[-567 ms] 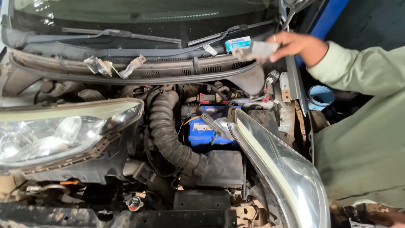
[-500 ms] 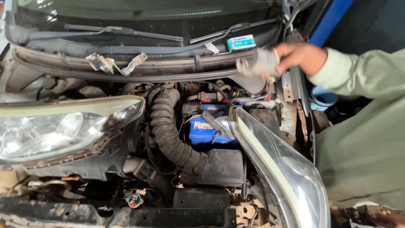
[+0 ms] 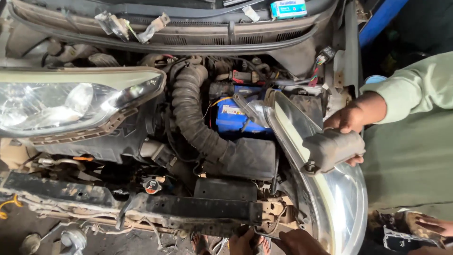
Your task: The person is repairing a car engine by manipulating various components such as the headlamp housing, brackets, and bolts using hand tools.
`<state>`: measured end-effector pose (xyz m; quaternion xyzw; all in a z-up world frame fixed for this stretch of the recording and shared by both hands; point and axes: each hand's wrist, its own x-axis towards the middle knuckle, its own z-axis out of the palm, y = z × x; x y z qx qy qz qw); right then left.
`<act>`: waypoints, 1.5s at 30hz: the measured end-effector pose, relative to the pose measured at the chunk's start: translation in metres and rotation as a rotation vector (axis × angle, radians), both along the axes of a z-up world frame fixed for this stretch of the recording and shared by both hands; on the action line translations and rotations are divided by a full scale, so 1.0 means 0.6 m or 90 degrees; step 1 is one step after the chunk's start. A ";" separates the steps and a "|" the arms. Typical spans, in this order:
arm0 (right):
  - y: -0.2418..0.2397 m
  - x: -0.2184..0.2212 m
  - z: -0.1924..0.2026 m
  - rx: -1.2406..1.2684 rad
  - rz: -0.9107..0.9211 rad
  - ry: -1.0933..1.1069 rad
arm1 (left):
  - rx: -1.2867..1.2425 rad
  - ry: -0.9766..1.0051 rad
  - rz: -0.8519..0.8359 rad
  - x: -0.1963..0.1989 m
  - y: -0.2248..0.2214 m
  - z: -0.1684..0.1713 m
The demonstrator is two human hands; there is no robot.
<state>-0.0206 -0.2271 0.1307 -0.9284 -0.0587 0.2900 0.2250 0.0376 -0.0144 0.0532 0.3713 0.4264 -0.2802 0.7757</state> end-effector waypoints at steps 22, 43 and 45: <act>0.103 0.034 0.147 -0.142 -0.056 0.044 | -0.020 -0.064 -0.007 -0.006 0.028 0.086; 0.045 0.030 0.089 -0.108 0.012 0.079 | 0.045 0.087 0.004 -0.005 0.002 0.106; 0.029 0.018 0.042 -0.083 0.012 0.059 | 0.012 0.016 0.022 -0.002 0.002 0.091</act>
